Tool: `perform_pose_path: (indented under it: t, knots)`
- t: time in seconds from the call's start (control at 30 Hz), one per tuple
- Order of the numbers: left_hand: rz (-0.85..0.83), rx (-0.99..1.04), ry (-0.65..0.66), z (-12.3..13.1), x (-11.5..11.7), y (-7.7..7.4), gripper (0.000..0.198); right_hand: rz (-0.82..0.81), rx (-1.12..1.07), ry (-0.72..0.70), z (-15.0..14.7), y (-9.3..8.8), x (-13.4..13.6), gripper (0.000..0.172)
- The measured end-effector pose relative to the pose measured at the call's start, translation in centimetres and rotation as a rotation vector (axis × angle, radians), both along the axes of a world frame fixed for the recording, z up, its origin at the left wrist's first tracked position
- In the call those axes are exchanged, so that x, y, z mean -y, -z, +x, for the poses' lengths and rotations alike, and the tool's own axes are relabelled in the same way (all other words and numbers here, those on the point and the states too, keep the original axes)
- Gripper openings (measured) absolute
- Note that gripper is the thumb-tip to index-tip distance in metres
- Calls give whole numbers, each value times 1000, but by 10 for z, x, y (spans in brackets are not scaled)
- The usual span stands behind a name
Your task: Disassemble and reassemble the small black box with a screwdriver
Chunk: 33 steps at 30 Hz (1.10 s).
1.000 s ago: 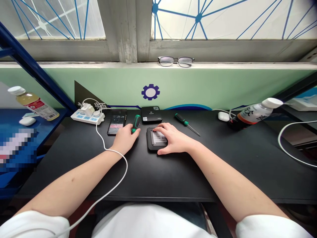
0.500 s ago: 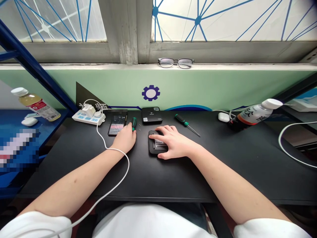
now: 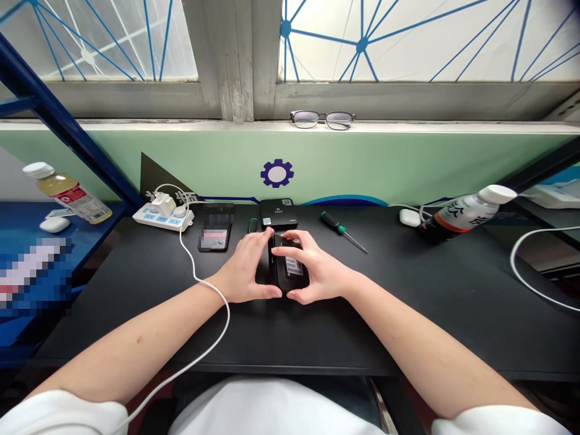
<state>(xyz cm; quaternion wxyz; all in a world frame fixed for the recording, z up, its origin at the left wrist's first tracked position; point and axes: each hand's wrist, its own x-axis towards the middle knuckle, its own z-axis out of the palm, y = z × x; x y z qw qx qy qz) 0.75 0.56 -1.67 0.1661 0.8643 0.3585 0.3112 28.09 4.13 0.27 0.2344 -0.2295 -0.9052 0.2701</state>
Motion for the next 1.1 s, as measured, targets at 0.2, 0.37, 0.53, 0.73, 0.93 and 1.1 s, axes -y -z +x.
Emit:
perform_pose_path:
  t: [0.2, 0.37, 0.53, 0.73, 0.93, 1.1]
  knots:
    - [-165, 40, 51, 2, 1, -2, 149, -27, -93, -44, -2, 5, 3, 94]
    - [-210, 22, 4, 6, 6, -8, 140, -28, -114, -53, -3, 4, 3, 91]
    - [-142, 5, -28, 9, 11, -13, 135, 10, -126, -57, -4, -1, 5, 89]
    - [-109, -11, -27, 9, 12, -15, 136, 48, -105, -58, -4, -8, 8, 86]
    - [-104, -15, -30, 8, 10, -13, 135, 93, -127, -89, -3, -10, 6, 81]
    - [-151, -46, -62, 3, 5, -12, 128, 27, -283, 0, 8, -11, -6, 78]
